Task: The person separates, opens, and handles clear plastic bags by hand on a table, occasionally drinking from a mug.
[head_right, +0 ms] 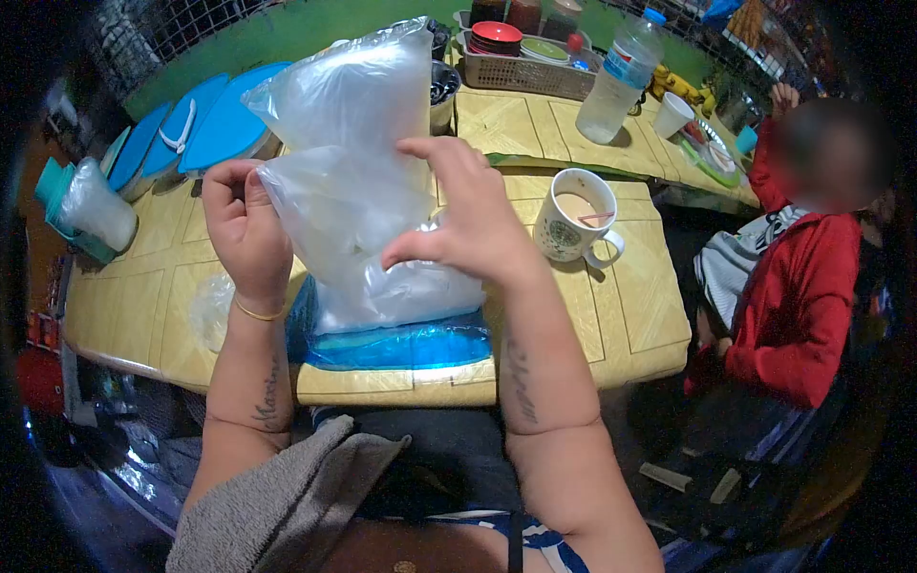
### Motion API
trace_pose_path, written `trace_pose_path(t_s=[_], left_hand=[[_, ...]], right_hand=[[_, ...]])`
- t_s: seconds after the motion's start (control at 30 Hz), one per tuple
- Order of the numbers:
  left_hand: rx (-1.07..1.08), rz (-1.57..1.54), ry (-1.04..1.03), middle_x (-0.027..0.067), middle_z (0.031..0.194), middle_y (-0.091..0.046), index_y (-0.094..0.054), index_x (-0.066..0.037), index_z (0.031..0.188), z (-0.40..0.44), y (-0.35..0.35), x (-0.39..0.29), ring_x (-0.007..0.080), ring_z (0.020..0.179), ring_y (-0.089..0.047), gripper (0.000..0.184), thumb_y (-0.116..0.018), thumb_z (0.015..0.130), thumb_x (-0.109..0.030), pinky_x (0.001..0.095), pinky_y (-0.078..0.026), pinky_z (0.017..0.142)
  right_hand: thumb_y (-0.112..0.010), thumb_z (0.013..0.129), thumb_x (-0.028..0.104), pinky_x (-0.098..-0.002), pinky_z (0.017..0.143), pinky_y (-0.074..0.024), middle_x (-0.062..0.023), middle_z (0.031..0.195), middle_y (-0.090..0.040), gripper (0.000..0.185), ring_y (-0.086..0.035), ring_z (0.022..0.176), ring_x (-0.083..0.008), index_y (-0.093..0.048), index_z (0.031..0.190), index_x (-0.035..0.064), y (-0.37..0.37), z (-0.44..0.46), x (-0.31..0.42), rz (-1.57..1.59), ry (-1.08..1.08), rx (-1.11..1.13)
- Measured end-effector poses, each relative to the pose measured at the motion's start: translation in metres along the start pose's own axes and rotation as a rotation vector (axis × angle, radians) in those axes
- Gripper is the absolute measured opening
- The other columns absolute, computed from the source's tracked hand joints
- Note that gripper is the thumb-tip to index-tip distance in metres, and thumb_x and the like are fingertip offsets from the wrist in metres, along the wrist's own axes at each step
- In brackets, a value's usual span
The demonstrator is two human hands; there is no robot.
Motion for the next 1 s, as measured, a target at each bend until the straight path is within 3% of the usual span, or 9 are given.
trace_pose_path(t_s=[0.07, 0.17, 0.27, 0.37, 0.4, 0.5, 0.77, 0.97, 1.0], left_hand=[[0.034, -0.035, 0.005, 0.0036, 0.095, -0.058, -0.051, -0.003, 0.103, -0.003, -0.001, -0.001, 0.0073, 0.083, -0.054, 0.005, -0.051, 0.102, -0.008, 0.0212, -0.047, 0.076], [0.045, -0.088, -0.020, 0.0034, 0.096, -0.058, -0.051, -0.003, 0.103, -0.003, -0.002, -0.003, 0.0066, 0.083, -0.053, 0.004, -0.051, 0.101, -0.006, 0.0208, -0.046, 0.075], [0.018, -0.122, -0.012, 0.0029, 0.094, -0.059, -0.052, -0.003, 0.103, -0.002, -0.002, -0.007, 0.0064, 0.081, -0.054, 0.004, -0.050, 0.101, -0.006, 0.0206, -0.046, 0.074], [0.016, -0.101, 0.089, 0.0023, 0.091, -0.059, -0.053, -0.002, 0.102, 0.000, -0.002, -0.002, 0.0062, 0.078, -0.054, 0.006, -0.051, 0.102, -0.008, 0.0200, -0.046, 0.071], [0.013, -0.108, 0.117, 0.0021, 0.090, -0.059, -0.053, -0.002, 0.102, 0.000, -0.002, 0.001, 0.0059, 0.077, -0.054, 0.007, -0.051, 0.102, -0.009, 0.0197, -0.046, 0.070], [0.001, -0.117, 0.188, 0.0016, 0.089, -0.059, -0.054, -0.002, 0.102, 0.001, -0.001, 0.010, 0.0053, 0.075, -0.054, 0.009, -0.053, 0.101, -0.011, 0.0189, -0.046, 0.067], [-0.046, -0.033, 0.220, 0.0012, 0.087, -0.056, -0.055, -0.003, 0.100, 0.007, 0.002, 0.016, 0.0045, 0.075, -0.051, 0.009, -0.060, 0.096, -0.008, 0.0190, -0.045, 0.066], [-0.159, 0.528, -0.737, 0.0062, 0.089, -0.057, -0.053, -0.003, 0.108, -0.016, 0.008, -0.076, 0.0193, 0.076, -0.055, 0.014, -0.058, 0.095, -0.007, 0.0333, -0.047, 0.074], [0.059, 0.379, -0.708, 0.0069, 0.087, -0.058, -0.053, -0.004, 0.109, -0.021, 0.004, -0.084, 0.0213, 0.074, -0.054, 0.016, -0.059, 0.094, -0.009, 0.0338, -0.046, 0.071]], right_hand=[[-0.083, 0.070, 0.035, -0.0448, 0.097, -0.0390, -0.0099, 0.127, -0.055, 0.067, -0.054, 0.113, -0.0303, -0.055, 0.127, 0.0138, -0.007, -0.002, 0.019, -0.306, 0.096, -0.102], [-0.082, 0.069, 0.029, -0.0398, 0.083, -0.0444, -0.0091, 0.109, -0.062, 0.051, -0.058, 0.103, -0.0314, -0.064, 0.114, 0.0113, -0.014, -0.001, 0.017, -0.483, 0.078, -0.173], [-0.079, 0.074, 0.019, -0.0333, 0.073, -0.0470, -0.0061, 0.095, -0.067, 0.030, -0.063, 0.088, -0.0239, -0.069, 0.100, 0.0081, -0.007, 0.002, -0.020, -0.149, -0.012, -0.176], [-0.073, 0.081, 0.012, -0.0290, 0.067, -0.0483, -0.0044, 0.088, -0.069, 0.013, -0.064, 0.076, -0.0153, -0.069, 0.090, 0.0044, 0.004, -0.004, -0.040, 0.633, -0.408, -0.134], [-0.066, 0.089, 0.009, -0.0252, 0.067, -0.0507, -0.0048, 0.093, -0.069, 0.010, -0.064, 0.076, -0.0109, -0.067, 0.095, 0.0007, 0.009, -0.002, -0.039, 0.734, -0.326, -0.157], [-0.062, 0.094, 0.011, -0.0268, 0.070, -0.0537, -0.0061, 0.091, -0.069, 0.015, -0.065, 0.078, -0.0131, -0.065, 0.100, -0.0021, 0.010, -0.005, -0.041, 1.190, -0.407, -0.233], [-0.071, 0.088, 0.011, -0.0244, 0.064, -0.0519, -0.0080, 0.086, -0.069, 0.020, -0.066, 0.070, -0.0138, -0.066, 0.100, -0.0034, 0.002, -0.007, -0.052, 1.003, -0.497, -0.155], [-0.073, 0.084, 0.008, -0.0242, 0.064, -0.0525, -0.0055, 0.082, -0.068, 0.014, -0.064, 0.068, -0.0123, -0.067, 0.093, -0.0013, 0.009, -0.006, -0.043, 0.922, -0.582, -0.297], [-0.072, 0.084, 0.006, -0.0238, 0.065, -0.0515, -0.0056, 0.082, -0.068, 0.013, -0.064, 0.070, -0.0117, -0.067, 0.093, -0.0017, 0.010, -0.006, -0.037, 0.872, -0.587, -0.290]])
Point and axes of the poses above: each hand's wrist, its own z-axis towards the middle knuckle, its own y-axis out of the back of the hand, x = y × z, the point moved 6 cm from there along z, towards the middle knuckle
